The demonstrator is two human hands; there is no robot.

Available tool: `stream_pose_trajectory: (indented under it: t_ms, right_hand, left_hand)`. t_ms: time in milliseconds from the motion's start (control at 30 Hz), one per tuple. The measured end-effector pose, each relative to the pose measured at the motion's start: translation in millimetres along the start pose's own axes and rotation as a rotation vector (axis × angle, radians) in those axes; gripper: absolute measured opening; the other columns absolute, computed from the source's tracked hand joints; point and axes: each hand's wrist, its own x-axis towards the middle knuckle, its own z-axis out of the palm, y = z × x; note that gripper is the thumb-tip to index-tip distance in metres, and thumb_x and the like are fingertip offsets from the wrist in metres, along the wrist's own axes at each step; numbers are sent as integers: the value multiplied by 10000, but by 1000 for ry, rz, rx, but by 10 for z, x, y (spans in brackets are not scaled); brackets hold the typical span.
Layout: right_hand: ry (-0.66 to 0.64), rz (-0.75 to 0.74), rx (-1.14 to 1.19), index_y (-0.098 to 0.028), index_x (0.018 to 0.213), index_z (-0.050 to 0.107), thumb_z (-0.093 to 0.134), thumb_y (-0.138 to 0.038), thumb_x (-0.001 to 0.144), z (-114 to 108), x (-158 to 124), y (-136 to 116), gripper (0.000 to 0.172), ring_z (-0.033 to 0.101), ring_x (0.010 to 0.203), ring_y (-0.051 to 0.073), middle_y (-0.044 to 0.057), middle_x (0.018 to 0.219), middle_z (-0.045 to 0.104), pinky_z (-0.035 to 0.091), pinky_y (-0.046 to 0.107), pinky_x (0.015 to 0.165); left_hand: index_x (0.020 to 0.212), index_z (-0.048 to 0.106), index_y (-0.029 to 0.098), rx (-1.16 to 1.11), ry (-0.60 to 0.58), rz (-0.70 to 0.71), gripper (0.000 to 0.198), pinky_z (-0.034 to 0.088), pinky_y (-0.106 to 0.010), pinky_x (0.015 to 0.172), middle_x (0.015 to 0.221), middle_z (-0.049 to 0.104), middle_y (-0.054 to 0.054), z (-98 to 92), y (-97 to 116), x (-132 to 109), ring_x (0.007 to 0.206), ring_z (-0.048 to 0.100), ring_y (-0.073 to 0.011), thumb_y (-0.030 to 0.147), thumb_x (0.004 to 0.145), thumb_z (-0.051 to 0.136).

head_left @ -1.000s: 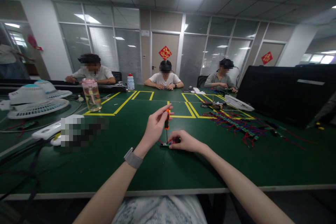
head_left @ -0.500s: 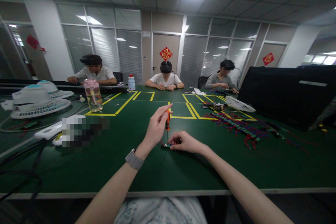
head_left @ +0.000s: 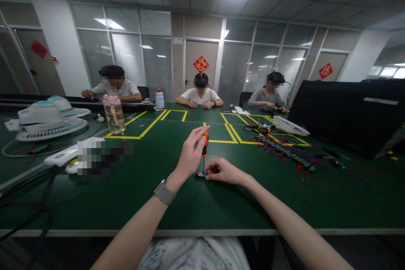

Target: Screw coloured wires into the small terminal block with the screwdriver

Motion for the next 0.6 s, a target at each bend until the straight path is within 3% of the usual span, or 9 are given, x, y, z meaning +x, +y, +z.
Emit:
stream_pose_trajectory:
  t_ms: [133, 233, 333, 500, 600]
  right_hand:
    - [-4, 6, -16, -142, 884, 703, 691, -271, 729, -5, -5, -4, 202, 546, 632, 115, 5, 716, 623, 410, 218, 589]
    - [0, 9, -19, -145, 884, 703, 691, -272, 729, -4, -8, -6, 200, 553, 642, 116, 6, 720, 627, 411, 216, 589]
    - [5, 18, -7, -143, 881, 700, 695, -267, 723, 0, -6, -6, 201, 554, 635, 115, 4, 713, 631, 409, 214, 583]
    - [-1, 13, 8, -141, 884, 696, 696, -273, 725, 8, 2, 12, 206, 555, 638, 116, 5, 718, 637, 415, 216, 591]
    - [-1, -3, 4, -144, 897, 696, 694, -299, 737, 11, 2, 24, 223, 544, 633, 112, 2, 715, 627, 410, 214, 588]
  left_hand:
    - [1213, 580, 209, -187, -10, -122, 343, 512, -300, 832, 1186, 593, -78, 13, 2, 5, 972, 623, -169, 284, 893, 483]
    - [1105, 645, 199, -102, 33, -109, 294, 517, -254, 749, 1027, 603, -58, 0, 16, 2, 893, 610, -150, 275, 826, 592]
    - [1038, 683, 224, 25, 66, -67, 286, 504, -238, 729, 1005, 533, -48, -12, 16, -2, 894, 577, -146, 288, 760, 674]
    - [1169, 624, 251, -43, 19, -63, 313, 477, -279, 878, 1185, 527, -72, 5, -5, 0, 1101, 539, -177, 304, 895, 483]
    - [1235, 567, 225, -180, -19, -129, 355, 511, -297, 837, 1211, 569, -83, 18, -8, 3, 1034, 594, -177, 299, 914, 436]
